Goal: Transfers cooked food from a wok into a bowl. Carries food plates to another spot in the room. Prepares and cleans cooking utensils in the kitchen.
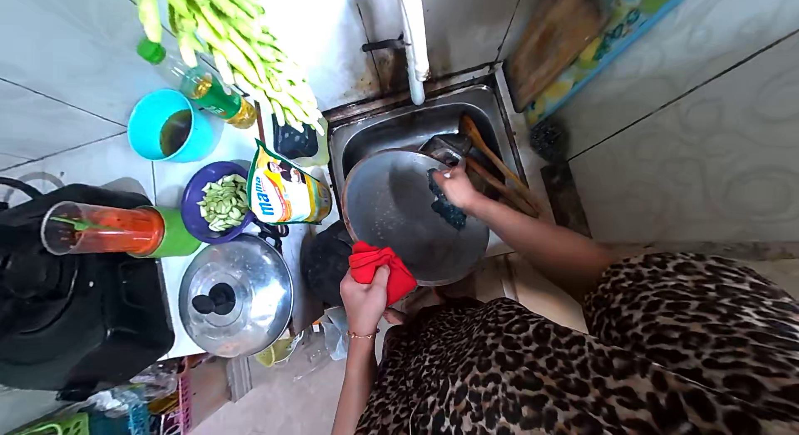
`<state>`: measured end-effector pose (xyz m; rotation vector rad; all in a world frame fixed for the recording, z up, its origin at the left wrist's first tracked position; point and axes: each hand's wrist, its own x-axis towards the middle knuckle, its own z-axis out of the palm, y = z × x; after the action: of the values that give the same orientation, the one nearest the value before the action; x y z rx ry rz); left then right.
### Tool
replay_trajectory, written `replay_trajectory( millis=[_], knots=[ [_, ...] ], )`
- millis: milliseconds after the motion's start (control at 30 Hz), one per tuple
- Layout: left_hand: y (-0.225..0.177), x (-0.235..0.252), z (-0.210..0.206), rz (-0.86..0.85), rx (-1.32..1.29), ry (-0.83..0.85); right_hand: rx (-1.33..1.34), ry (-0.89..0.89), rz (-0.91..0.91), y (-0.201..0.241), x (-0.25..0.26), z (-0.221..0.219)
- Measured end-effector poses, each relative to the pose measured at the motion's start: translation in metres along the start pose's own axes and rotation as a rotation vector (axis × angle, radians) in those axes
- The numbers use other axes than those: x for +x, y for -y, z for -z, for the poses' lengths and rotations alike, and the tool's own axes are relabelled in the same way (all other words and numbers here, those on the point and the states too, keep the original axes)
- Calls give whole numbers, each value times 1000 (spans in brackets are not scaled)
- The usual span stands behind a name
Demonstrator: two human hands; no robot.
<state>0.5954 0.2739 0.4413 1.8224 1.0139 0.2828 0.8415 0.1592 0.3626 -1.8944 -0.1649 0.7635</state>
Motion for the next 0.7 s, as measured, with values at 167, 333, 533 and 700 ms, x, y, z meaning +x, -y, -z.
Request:
replay_trajectory(
  millis=[167, 333, 533, 700],
  knots=[
    [2, -3, -4, 27, -10, -30, -389, 193, 263, -61, 17, 6],
    [2, -4, -5, 72, -12, -61, -674, 609, 259, -67, -58, -11],
    [-1, -6, -1, 57, 62, -31, -84, 757, 302, -14, -99, -68],
    [-4, -5, 0, 32, 44, -38, -567, 695, 374, -79, -63, 37]
  ],
)
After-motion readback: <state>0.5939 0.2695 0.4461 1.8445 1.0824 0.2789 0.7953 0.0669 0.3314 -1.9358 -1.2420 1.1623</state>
